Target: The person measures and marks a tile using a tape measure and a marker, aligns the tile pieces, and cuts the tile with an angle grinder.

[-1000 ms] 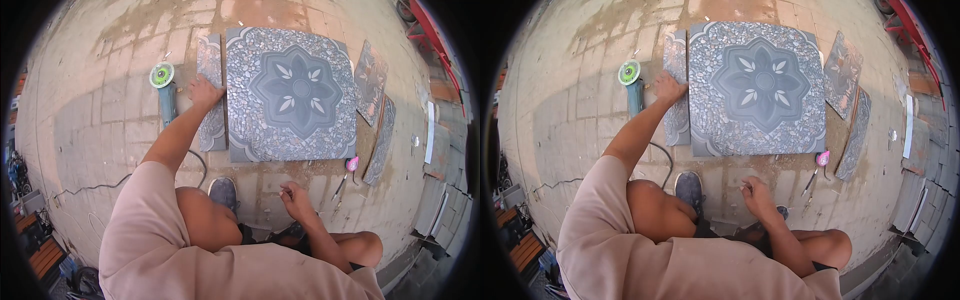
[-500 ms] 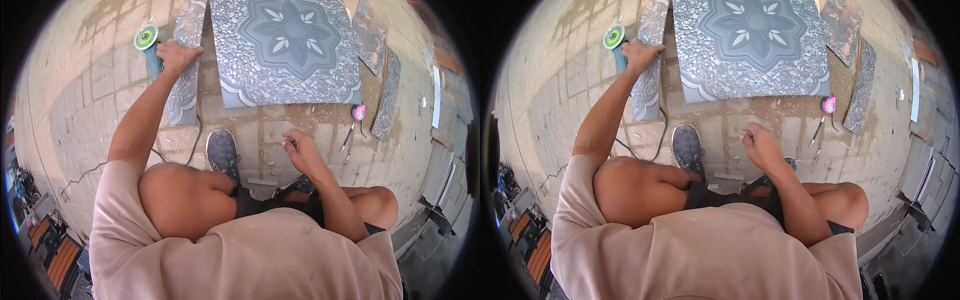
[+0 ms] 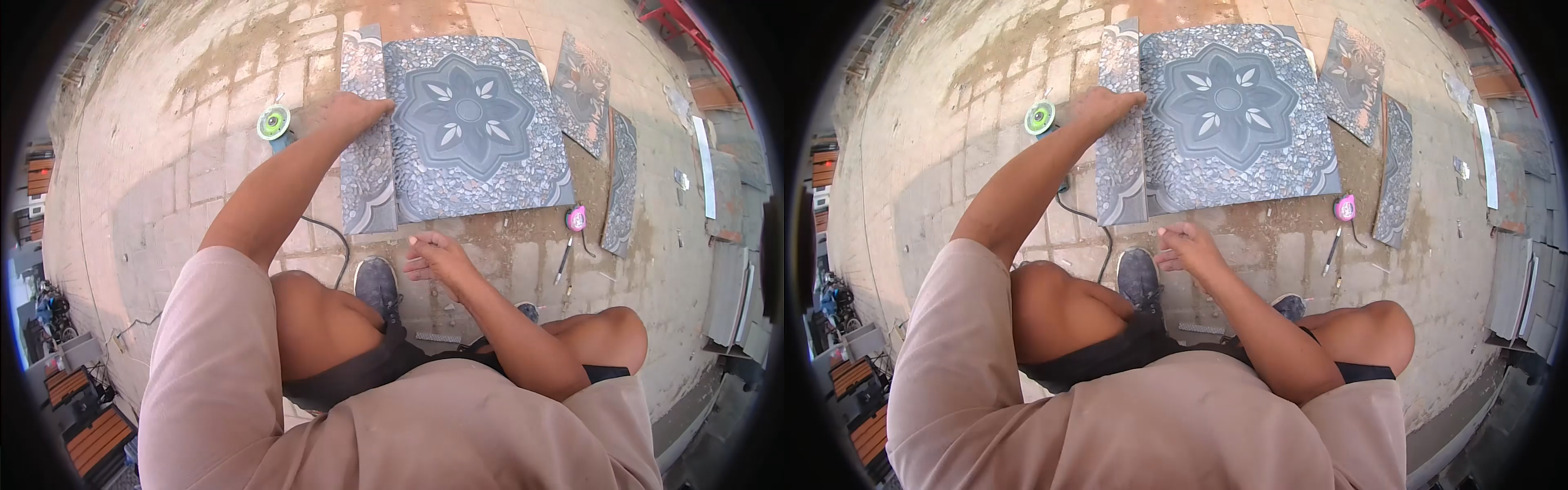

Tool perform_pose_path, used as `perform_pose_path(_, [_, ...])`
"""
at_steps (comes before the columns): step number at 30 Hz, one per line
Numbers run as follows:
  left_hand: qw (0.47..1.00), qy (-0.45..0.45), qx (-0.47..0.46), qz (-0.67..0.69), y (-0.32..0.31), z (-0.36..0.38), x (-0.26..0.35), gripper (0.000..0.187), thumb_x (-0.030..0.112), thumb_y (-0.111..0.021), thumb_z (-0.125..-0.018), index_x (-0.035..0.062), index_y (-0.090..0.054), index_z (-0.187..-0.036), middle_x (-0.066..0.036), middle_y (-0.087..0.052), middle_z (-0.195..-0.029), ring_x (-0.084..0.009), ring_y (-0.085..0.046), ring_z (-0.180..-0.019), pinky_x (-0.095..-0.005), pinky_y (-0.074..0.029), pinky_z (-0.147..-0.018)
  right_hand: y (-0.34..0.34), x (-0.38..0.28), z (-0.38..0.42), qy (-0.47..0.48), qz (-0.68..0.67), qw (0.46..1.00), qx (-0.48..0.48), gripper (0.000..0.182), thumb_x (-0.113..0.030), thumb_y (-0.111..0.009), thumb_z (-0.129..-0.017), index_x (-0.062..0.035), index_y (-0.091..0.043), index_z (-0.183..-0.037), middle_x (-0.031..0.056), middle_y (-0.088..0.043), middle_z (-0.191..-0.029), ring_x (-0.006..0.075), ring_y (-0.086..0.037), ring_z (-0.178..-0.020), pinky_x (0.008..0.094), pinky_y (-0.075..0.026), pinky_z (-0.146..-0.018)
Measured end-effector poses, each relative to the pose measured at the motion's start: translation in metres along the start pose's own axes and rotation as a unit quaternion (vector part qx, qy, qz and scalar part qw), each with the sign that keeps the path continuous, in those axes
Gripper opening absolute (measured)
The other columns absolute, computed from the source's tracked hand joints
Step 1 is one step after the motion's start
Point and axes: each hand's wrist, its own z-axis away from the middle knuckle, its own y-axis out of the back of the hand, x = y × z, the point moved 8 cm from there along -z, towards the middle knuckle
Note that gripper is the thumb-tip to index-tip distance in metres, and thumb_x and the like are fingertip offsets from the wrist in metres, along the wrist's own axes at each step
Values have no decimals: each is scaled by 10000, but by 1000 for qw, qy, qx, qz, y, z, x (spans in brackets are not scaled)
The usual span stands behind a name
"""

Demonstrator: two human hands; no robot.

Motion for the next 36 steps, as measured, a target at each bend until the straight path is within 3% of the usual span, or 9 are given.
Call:
perform_pose_path(1, [998,-23,-47,18,-3,12,17,1015,713,-707,-729,-82,-621,-1353,-295,-532,-1481,-450,-434,-1432,-496,-381,-1151,-4,0,-8,16,-55,998,-16,351,-271,-690,-1010,0,-582,-1204,144,-649,-1091,276,-704,-964,387,-598,-826])
perform_pose_path(2, [998,-1,67,-13,-26,-36,8,972,745,-721,-687,-17,-698,-1290,-285,-638,-1348,-411,-605,-1274,-449,-466,-1063,-5,3,-16,18,-58,998,-17,351,-271,-690,-1010,0,-582,-1204,144,-649,-1091,276,-704,-964,387,-598,-826])
perform_pose_path(3, [997,-6,71,-17,-40,-46,14,972,745,-721,-687,-17,-698,-1290,-285,-638,-1348,-411,-605,-1274,-449,-466,-1063,-6,2,-26,32,-102,994,-17,364,-271,-705,-1001,8,-572,-1193,151,-650,-1099,291,-702,-992,392,-596,-848])
perform_pose_path(13, [992,41,108,-41,-100,-90,13,1090,697,-744,-678,-130,-575,-1367,-334,-479,-1468,-461,-419,-1379,-469,-363,-1148,-4,26,-64,16,-282,959,-5,252,-138,-622,-1038,53,-524,-1170,202,-655,-1122,327,-698,-1070,429,-605,-913])
perform_pose_path(23, [994,68,85,17,-116,-81,18,1301,656,-799,-658,-209,-283,-1483,-338,-376,-1489,-453,-369,-1414,-503,-374,-1146,23,43,-80,2,-259,961,93,202,-137,-633,-1036,45,-570,-1095,195,-663,-1063,310,-723,-967,417,-636,-841])
perform_pose_path(26, [994,79,70,-10,-108,-75,22,1340,693,-800,-655,-191,-256,-1503,-300,-354,-1524,-428,-352,-1435,-513,-381,-1141,27,48,-79,-25,-249,962,105,281,-195,-657,-1028,37,-546,-1141,181,-652,-1082,311,-715,-960,413,-635,-801])
perform_pose_path(28, [993,89,65,-33,-101,-68,19,1360,717,-796,-657,-175,-240,-1519,-277,-341,-1545,-414,-341,-1448,-519,-384,-1137,46,45,-68,-41,-224,953,198,424,-266,-689,-1010,37,-497,-1236,188,-607,-1170,309,-687,-996,413,-631,-795])
perform_pose_path(31, [980,51,192,17,-92,-98,-11,1238,647,-812,-704,-129,-266,-1500,-259,-350,-1537,-392,-362,-1426,-530,-351,-1135,99,27,-63,25,-245,907,343,538,-322,-701,-997,37,-445,-1304,186,-549,-1221,301,-644,-1030,398,-625,-803])
perform_pose_path(36, [925,107,22,365,-141,-127,-48,927,436,-864,-810,-154,-485,-1416,-292,-594,-1388,-367,-631,-1226,-464,-529,-986,140,-3,-63,60,-249,908,332,416,-151,-619,-1032,66,-423,-1327,176,-530,-1215,314,-618,-1068,408,-636,-839])
